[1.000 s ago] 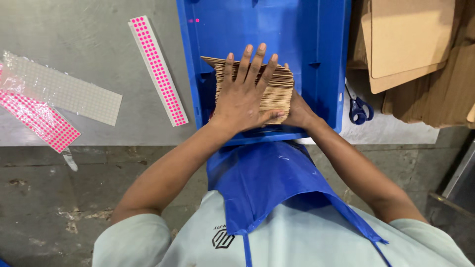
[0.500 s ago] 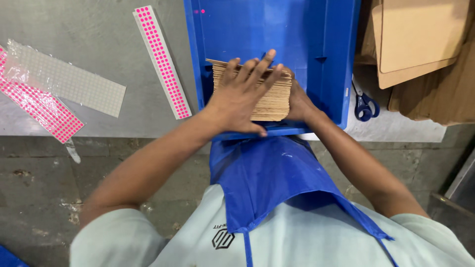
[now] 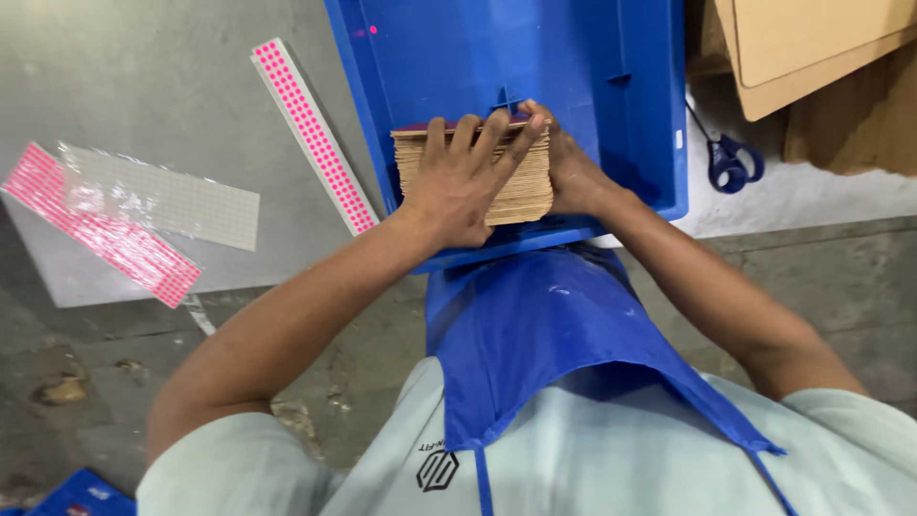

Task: The person peels pink round dot stickers from a white backing strip and presses them onto cardboard pieces in a blue bin. They reposition the strip, apply stickers along its length, and handle stacks of cardboard pieces between applications.

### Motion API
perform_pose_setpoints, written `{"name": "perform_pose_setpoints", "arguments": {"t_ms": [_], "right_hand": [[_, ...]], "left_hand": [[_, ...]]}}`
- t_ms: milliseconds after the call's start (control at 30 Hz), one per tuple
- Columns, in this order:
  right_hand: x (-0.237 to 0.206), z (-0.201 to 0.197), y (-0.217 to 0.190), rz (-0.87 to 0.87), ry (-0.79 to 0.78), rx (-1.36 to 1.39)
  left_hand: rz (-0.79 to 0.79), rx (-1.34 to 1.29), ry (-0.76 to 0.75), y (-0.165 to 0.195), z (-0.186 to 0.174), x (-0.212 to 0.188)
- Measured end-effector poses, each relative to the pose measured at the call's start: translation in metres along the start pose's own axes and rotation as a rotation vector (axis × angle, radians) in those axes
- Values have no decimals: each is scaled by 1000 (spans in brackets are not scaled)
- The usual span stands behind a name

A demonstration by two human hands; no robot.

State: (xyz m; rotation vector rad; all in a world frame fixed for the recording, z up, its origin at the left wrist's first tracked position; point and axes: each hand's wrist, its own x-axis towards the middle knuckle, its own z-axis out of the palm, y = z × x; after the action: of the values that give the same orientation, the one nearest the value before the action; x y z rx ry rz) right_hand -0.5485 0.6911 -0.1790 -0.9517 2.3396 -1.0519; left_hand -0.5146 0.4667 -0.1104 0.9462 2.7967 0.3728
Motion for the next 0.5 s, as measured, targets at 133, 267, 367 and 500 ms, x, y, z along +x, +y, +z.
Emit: {"name": "perform_pose_setpoints", "arguments": {"t_ms": [133,267,367,500], "right_hand": [[3,-3,-9,0,42,15],[9,-13,-38,-36,95,-90],[8,-33,-73,109,-28,-64],[26,-74,-123,352,-240,181]], "left_hand": [[9,45,14,-2,-6,-1],[-50,22,-91,1,-38,-10],[-80,-28,-163,-1,-77,-17],[-183,-275,-383,-44,-135,-12]]}}
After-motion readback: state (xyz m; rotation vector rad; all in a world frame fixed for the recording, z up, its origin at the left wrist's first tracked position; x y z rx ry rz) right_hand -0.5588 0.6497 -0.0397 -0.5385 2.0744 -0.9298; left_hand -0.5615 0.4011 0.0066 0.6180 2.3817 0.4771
